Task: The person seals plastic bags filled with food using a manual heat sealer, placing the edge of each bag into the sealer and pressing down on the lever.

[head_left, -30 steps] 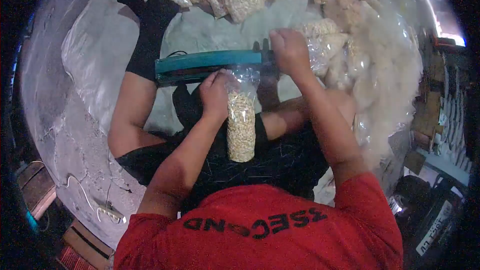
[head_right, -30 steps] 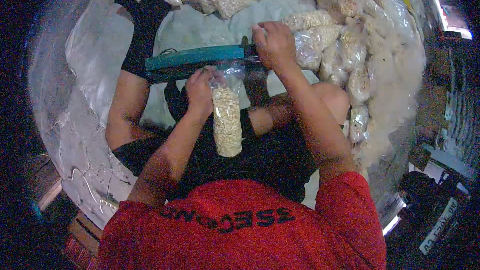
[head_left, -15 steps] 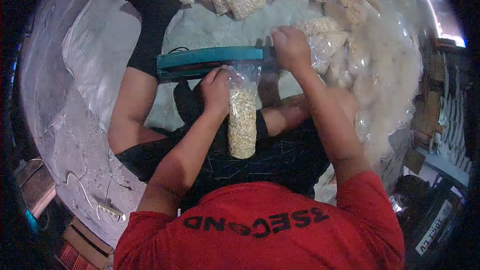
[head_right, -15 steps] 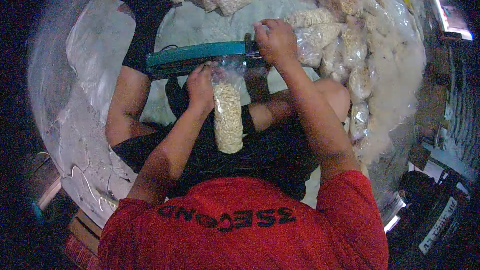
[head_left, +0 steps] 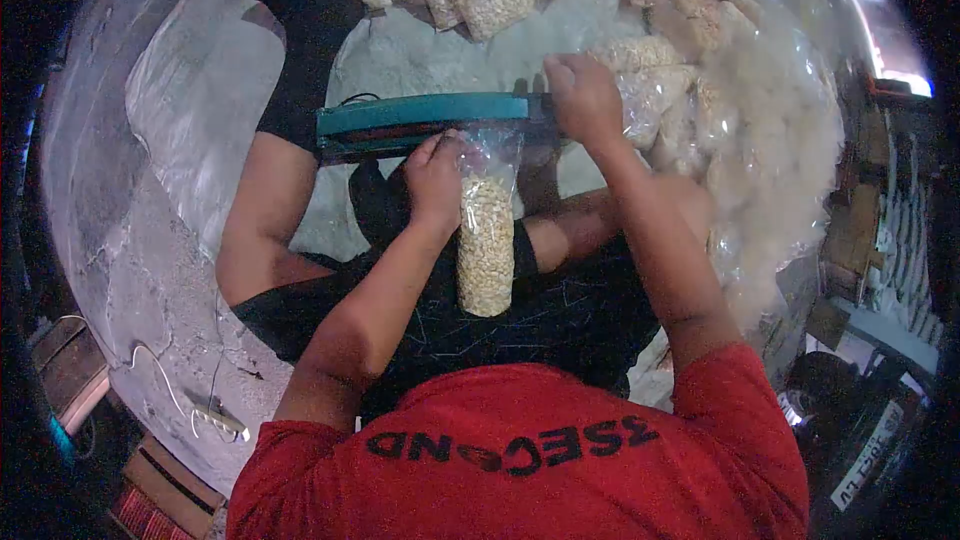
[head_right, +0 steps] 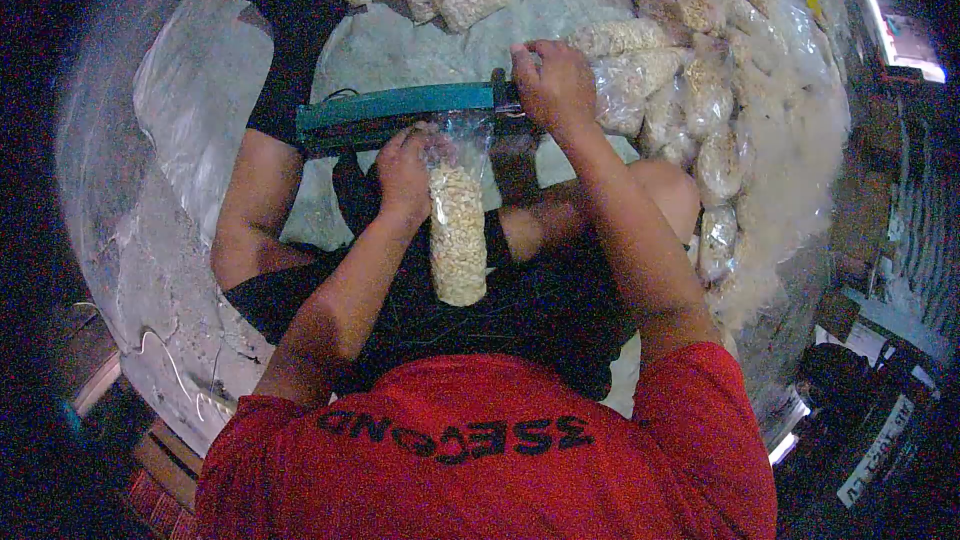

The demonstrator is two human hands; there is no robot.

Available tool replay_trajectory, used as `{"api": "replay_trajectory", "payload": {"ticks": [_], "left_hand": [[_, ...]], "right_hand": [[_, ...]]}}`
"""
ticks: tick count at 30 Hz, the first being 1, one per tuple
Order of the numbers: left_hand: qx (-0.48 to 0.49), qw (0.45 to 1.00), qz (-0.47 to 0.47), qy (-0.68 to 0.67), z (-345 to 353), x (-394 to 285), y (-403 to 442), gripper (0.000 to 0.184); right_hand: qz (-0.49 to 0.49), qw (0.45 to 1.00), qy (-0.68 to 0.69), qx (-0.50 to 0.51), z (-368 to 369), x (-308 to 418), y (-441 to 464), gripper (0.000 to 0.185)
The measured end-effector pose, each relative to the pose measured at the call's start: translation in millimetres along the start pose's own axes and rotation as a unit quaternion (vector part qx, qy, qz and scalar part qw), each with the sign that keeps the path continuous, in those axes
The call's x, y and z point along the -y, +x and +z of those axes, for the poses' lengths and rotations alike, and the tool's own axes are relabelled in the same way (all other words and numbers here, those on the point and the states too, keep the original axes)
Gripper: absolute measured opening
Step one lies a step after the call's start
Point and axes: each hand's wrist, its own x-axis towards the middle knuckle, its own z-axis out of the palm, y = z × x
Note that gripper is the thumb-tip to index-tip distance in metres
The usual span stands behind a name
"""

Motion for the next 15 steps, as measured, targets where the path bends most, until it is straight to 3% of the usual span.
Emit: {"api": "replay_trajectory", "payload": {"ticks": [9,15], "left_hand": [[0.027,1.0,-0.01,-0.009,-4,2,2,0.012],[0.028,0.999,-0.001,-0.016,3,-4,-5,0.012]], "right_hand": [[0.005,1.0,-0.008,-0.024,0,2,-2,0.044],[-0.055,0.997,-0.02,-0.047,11,-12,-2,0.04]]}}
